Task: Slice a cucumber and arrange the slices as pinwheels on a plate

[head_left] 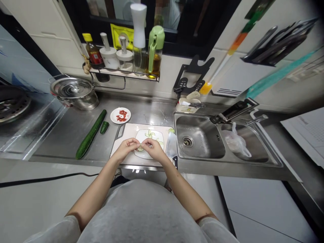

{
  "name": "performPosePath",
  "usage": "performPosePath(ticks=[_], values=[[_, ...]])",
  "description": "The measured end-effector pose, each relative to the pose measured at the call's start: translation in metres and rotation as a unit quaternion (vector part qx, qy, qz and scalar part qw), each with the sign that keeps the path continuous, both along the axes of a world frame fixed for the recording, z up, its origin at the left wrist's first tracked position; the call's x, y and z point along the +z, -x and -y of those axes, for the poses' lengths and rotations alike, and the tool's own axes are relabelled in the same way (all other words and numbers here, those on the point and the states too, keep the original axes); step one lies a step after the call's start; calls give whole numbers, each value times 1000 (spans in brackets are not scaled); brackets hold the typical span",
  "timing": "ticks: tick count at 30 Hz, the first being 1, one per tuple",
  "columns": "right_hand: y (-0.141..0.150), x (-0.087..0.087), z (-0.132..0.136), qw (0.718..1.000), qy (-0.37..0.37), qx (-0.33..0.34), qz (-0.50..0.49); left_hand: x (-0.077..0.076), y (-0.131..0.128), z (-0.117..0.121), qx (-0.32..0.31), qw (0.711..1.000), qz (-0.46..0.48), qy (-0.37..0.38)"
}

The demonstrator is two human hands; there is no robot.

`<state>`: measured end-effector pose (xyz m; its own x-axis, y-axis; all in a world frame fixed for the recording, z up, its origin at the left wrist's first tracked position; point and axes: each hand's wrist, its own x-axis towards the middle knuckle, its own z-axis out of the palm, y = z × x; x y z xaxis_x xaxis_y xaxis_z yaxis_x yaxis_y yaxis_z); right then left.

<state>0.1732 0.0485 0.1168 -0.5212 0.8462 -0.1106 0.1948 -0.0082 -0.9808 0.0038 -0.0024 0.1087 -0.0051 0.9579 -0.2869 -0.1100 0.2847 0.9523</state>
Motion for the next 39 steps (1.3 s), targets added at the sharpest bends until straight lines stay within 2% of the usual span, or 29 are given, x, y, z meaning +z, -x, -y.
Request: performPosePath(ticks=[4, 9, 14, 19, 25, 30, 39], values=[[-2, 1, -1, 998, 63, -18, -12, -3, -2, 1, 7, 1000, -15, -11], [-5, 1, -1, 987, 159, -27, 2, -7, -4, 0, 11, 994, -88, -58], [-8, -4, -1, 976, 213, -35, -14, -6, -10, 1, 9, 989, -126, -74], [-11, -6, -1, 971, 235, -52, -6, -10, -21, -2, 56, 994, -75, -51], [-15, -16, -2, 968, 245, -61, 11, -26, -31, -8, 93, 995, -34, -15], [-20, -26, -2, 964, 257, -69, 19, -36, -37, -11, 89, 995, -36, -25], [-23, -34, -3, 952, 297, -75, 11, -47, -43, -11, 94, 991, -61, -71]])
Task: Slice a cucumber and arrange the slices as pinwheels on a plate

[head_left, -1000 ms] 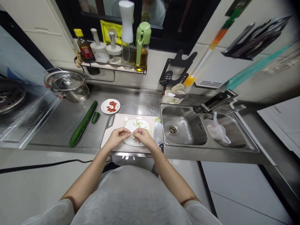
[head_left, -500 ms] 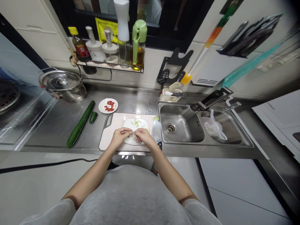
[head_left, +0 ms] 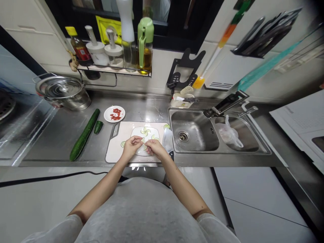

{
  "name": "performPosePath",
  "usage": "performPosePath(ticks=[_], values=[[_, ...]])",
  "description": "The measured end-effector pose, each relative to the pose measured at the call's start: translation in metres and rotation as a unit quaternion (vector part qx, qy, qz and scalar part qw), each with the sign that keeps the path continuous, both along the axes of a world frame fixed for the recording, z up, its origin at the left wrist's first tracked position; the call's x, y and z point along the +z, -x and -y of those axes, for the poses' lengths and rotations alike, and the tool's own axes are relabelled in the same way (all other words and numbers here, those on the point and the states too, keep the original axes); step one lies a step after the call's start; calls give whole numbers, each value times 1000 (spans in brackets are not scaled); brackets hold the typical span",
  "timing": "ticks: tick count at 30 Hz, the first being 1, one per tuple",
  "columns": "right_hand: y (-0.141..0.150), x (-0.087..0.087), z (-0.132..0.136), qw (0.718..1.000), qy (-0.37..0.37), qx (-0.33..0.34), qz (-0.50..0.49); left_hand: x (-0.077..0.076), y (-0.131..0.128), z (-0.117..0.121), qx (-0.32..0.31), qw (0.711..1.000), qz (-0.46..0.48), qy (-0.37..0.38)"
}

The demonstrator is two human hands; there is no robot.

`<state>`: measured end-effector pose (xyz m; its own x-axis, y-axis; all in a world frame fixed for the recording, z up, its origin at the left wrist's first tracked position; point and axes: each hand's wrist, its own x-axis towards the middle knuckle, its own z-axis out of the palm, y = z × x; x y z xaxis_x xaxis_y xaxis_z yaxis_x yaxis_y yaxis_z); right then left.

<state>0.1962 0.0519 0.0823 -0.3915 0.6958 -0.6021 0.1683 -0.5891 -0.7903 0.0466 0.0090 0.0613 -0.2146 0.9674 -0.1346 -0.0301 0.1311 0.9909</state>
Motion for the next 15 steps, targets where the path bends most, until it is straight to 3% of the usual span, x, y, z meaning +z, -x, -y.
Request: performPosePath(ticks=[4, 8, 15], values=[[-2, -8, 0, 1000, 6, 8, 18, -8, -1, 4, -9, 998, -65, 11], [-2, -18, 2, 993, -28, 50, 103, -14, -2, 8, -29, 986, -161, 30], [0, -23, 2, 966, -99, 104, 213, -17, -7, 8, -81, 940, -330, 33]])
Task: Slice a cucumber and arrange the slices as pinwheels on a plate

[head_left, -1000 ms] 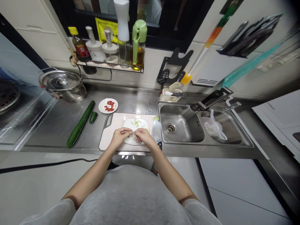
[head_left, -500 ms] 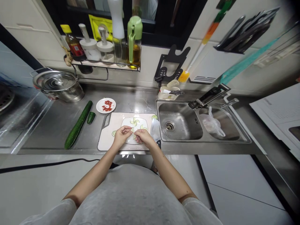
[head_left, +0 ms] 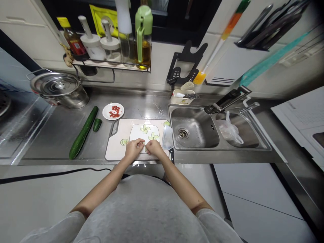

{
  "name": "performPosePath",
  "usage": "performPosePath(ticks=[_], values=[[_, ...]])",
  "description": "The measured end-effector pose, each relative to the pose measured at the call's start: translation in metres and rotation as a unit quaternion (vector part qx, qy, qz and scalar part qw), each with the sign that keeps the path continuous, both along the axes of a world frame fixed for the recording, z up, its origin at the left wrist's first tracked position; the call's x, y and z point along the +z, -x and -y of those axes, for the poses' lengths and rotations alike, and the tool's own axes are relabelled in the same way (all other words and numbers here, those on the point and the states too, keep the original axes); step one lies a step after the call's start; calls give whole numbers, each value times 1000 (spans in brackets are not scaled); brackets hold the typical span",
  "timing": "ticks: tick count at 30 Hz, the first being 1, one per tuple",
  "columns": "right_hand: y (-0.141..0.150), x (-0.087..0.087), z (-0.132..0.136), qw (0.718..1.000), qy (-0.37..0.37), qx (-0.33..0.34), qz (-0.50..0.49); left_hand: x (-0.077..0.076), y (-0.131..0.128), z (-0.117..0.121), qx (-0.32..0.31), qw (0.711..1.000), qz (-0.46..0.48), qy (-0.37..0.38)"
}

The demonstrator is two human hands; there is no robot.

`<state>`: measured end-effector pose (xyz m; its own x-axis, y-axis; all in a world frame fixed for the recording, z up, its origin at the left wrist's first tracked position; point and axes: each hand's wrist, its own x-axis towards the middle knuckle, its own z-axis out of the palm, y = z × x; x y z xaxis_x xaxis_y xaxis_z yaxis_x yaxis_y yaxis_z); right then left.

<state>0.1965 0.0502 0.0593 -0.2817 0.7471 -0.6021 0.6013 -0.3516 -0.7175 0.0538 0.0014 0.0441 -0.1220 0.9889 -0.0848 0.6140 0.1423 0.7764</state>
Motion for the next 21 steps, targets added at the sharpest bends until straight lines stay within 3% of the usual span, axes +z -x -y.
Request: performPosePath(ticks=[4, 8, 15, 21], values=[[3, 5, 2, 975, -134, 96, 152, 0, -3, -2, -24, 996, -82, 15], [3, 10, 10, 942, -169, 150, 246, -2, -3, -1, -45, 988, -144, 19], [-14, 14, 25, 899, -253, 236, 268, -9, 6, 0, -38, 982, -186, -10], [-18, 11, 30, 889, -257, 262, 274, -12, 9, -2, -46, 981, -190, -14]])
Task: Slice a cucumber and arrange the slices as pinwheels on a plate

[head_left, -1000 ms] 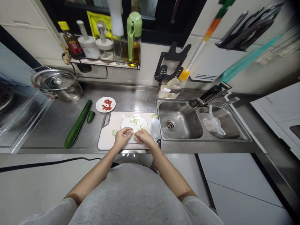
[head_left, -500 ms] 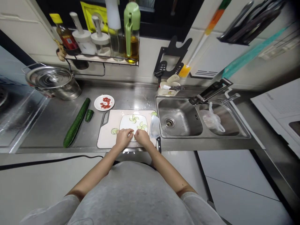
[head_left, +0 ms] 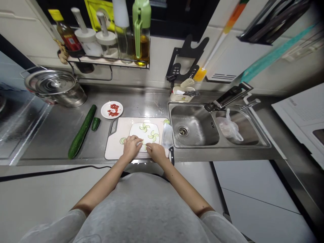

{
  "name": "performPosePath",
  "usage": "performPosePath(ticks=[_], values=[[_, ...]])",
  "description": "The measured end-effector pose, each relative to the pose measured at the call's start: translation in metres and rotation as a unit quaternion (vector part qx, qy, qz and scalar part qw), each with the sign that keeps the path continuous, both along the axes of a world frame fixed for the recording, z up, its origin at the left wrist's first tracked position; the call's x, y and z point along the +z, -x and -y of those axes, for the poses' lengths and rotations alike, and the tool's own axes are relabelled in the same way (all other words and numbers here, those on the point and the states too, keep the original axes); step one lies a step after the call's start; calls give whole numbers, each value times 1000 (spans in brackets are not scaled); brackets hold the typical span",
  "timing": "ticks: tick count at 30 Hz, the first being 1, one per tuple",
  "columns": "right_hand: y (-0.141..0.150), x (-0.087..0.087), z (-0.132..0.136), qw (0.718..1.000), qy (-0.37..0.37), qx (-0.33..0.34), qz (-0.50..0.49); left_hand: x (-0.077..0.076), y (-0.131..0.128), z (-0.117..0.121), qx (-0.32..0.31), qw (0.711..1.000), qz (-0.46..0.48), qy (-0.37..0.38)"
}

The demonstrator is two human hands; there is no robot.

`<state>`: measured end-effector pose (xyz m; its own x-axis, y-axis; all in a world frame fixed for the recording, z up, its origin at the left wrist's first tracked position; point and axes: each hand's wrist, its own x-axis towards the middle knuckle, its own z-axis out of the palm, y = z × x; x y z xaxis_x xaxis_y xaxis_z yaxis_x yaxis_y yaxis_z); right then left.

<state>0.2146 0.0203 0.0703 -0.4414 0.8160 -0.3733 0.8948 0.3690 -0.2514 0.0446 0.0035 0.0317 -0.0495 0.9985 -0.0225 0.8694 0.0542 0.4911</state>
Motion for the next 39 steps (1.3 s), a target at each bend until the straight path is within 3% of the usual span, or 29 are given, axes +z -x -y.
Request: performPosePath(ticks=[39], values=[[7, 1, 6, 999, 24, -16, -14, 3, 2, 0, -20, 1000, 9, 20]])
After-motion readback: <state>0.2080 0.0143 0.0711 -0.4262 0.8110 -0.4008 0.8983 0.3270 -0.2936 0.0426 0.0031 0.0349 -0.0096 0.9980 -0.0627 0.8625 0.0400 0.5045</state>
